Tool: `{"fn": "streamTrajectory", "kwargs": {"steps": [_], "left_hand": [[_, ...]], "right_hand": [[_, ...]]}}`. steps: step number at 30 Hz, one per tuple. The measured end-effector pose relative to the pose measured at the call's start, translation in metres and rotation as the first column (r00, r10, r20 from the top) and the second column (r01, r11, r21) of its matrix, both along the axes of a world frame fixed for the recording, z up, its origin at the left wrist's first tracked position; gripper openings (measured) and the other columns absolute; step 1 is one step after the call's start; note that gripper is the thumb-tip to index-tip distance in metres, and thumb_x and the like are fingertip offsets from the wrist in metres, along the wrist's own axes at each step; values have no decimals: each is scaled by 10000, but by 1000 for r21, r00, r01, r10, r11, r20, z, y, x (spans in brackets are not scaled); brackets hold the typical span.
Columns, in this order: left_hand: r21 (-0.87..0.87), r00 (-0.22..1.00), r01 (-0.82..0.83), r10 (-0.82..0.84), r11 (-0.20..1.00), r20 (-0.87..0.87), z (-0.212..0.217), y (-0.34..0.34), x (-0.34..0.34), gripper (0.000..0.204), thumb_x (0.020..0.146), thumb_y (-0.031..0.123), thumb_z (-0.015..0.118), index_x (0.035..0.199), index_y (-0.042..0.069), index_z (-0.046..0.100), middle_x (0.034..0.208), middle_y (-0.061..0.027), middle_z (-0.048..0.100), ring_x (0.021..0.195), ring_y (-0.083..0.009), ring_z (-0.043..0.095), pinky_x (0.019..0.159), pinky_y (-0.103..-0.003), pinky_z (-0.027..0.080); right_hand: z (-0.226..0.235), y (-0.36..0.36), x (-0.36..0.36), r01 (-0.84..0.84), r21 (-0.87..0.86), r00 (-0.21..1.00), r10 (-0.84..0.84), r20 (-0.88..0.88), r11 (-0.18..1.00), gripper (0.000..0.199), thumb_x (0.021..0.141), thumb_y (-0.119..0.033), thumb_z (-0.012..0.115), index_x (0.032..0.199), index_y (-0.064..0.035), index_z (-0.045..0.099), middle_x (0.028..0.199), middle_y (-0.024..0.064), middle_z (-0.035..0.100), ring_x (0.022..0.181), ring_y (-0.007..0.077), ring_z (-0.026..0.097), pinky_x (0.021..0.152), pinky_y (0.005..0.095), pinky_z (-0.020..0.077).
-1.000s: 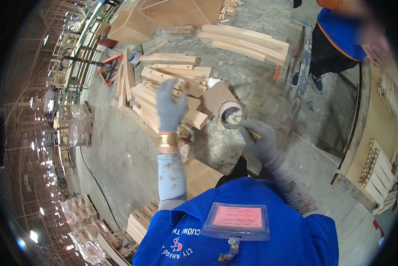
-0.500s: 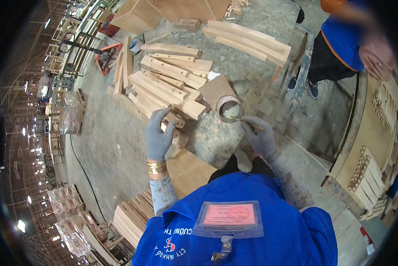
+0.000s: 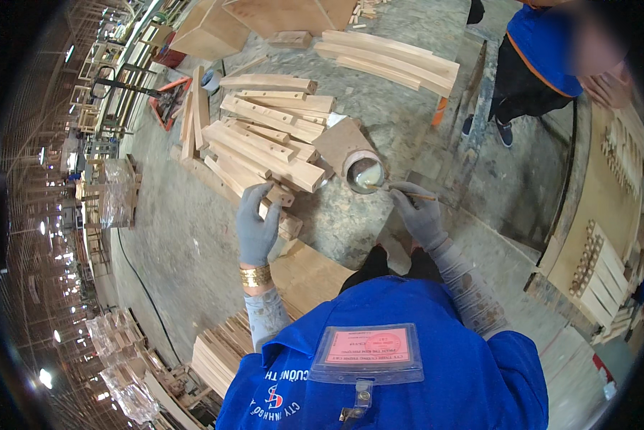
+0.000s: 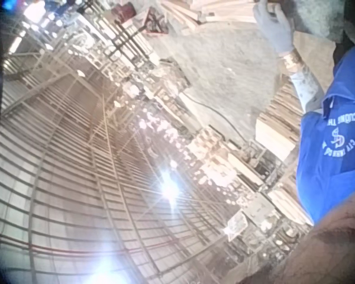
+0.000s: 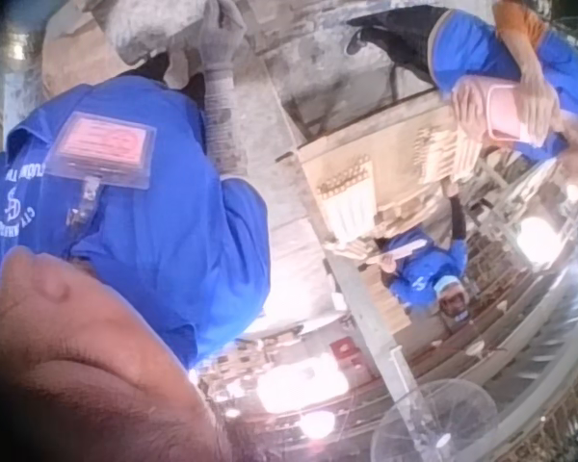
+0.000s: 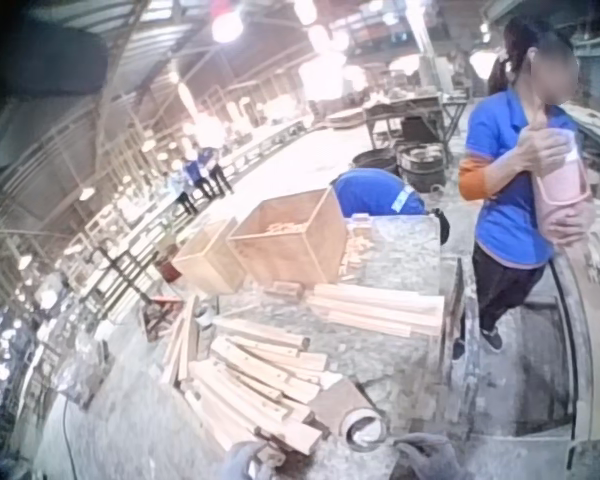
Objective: The person applies glue to the holes of small wooden blocks using a brush. They repeatedly dip the brush into a container and coat the interior of the holes, then place the blocks aside. Coworkers are visible nearby handling similar wooden pieces.
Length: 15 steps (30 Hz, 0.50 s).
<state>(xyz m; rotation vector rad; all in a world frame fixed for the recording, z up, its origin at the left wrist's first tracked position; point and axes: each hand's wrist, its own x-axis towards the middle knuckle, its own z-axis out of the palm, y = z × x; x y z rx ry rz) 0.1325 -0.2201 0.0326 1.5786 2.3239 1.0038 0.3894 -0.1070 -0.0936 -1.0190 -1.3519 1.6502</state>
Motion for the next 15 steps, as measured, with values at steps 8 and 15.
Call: {"fn": "streamTrajectory", "kwargs": {"steps": [8,15], "left_hand": [[9,1000,0,0,1000,17,-6,-4,-2,302,761,54,637,1056,7,597,1003,-157,580,942,-299,567,832,-349,455],[-8,1000,10,-10,1000,1,-5,-5,-3,294,763,47,632,1051,-1,593,997,-161,579,935,-305,565,827,-350,454]], "right_hand": [[19,3,5,-139,330,982,86,170,934,147,832,-11,623,977,-1,647,927,94,656,844,149,628,745,252,498],[11,-1,2,-117,140,992,109,63,983,155,842,0,600,990,4,643,957,76,653,876,137,613,786,259,494]]}}
